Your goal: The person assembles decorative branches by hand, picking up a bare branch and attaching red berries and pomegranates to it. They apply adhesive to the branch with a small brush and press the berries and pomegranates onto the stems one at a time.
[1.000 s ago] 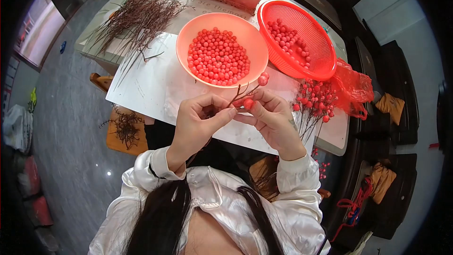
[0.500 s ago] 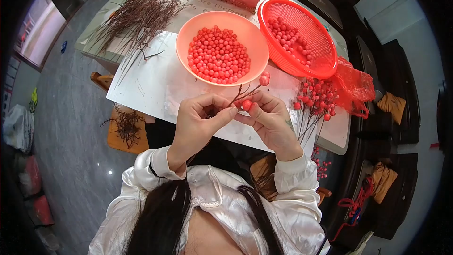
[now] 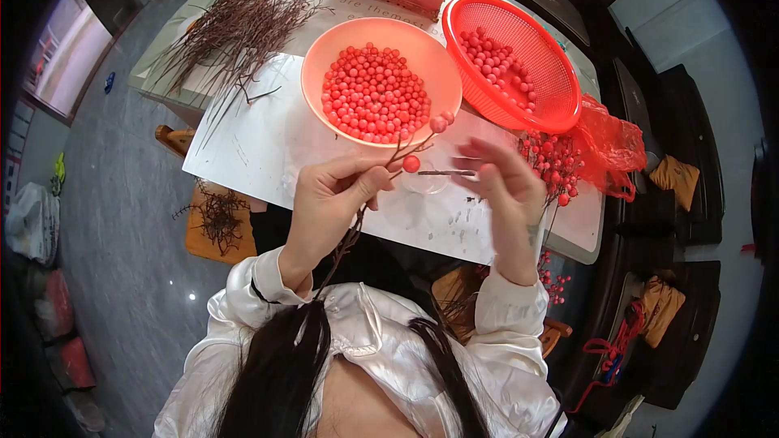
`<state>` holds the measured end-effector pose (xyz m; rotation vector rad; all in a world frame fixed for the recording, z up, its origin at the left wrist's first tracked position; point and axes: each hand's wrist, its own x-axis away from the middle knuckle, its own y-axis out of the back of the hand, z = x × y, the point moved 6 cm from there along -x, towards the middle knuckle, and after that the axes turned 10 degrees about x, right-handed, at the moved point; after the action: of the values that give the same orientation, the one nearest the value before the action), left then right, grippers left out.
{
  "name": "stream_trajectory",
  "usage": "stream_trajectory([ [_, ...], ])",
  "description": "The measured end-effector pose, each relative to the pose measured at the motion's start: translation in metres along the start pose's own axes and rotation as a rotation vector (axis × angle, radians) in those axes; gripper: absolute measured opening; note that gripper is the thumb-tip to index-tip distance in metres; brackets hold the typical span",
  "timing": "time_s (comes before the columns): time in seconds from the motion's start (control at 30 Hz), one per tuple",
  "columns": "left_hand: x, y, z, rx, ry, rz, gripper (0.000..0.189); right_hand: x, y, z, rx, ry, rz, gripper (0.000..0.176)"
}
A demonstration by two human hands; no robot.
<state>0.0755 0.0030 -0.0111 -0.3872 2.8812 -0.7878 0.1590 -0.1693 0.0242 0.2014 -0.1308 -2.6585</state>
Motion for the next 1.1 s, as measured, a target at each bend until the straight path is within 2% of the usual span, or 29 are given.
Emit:
stream_trajectory([
  [0.03, -0.001, 0.002, -0.002, -0.027, -0.003, -0.021, 0.022, 0.002, 0.017, 0.002, 0.136, 0.063, -0.144, 0.025],
  [0.1, -0.001, 0.006, -0.004, -0.036, 0.021, -0.06, 0.023, 0.005, 0.043, -0.006, 0.504, 0.015, -0.291, 0.021],
  [0.13, -0.001, 0.009, -0.004, -0.041, 0.033, -0.078, 0.024, 0.005, 0.047, -0.011, 0.707, 0.01, -0.286, 0.029],
  [0.23, -0.006, 0.012, -0.004, -0.028, 0.028, -0.088, 0.023, 0.01, 0.038, -0.046, 0.729, -0.097, -0.094, 0.043],
  [0.33, -0.008, 0.017, -0.003, 0.005, 0.015, -0.101, 0.018, 0.005, 0.032, -0.075, 0.61, -0.136, -0.142, 0.041],
  [0.47, -0.01, 0.021, -0.005, 0.016, -0.007, -0.122, 0.015, 0.001, 0.02, -0.078, 0.37, -0.158, -0.189, 0.021],
  [0.6, -0.011, 0.018, -0.003, 0.046, 0.034, -0.115, 0.016, 0.001, 0.0, -0.068, 0.482, 0.142, -0.125, 0.013],
  [0.7, -0.011, 0.018, 0.001, 0.04, 0.053, -0.113, 0.016, 0.001, -0.01, -0.064, 0.642, 0.152, -0.039, 0.012],
  [0.83, -0.014, 0.019, 0.003, 0.073, 0.064, -0.129, 0.017, 0.002, -0.005, -0.052, 0.667, 0.214, -0.146, 0.011],
  [0.93, -0.018, 0.019, 0.006, 0.105, 0.066, -0.167, 0.014, 0.0, -0.007, -0.059, 0.703, 0.222, -0.088, 0.011],
  [1.03, -0.024, 0.019, 0.002, 0.125, 0.046, -0.176, 0.013, 0.002, -0.003, -0.06, 0.669, 0.189, -0.141, 0.011],
  [1.1, -0.027, 0.019, 0.001, 0.106, 0.044, -0.168, 0.013, 0.001, -0.005, -0.062, 0.666, 0.179, -0.105, 0.01],
])
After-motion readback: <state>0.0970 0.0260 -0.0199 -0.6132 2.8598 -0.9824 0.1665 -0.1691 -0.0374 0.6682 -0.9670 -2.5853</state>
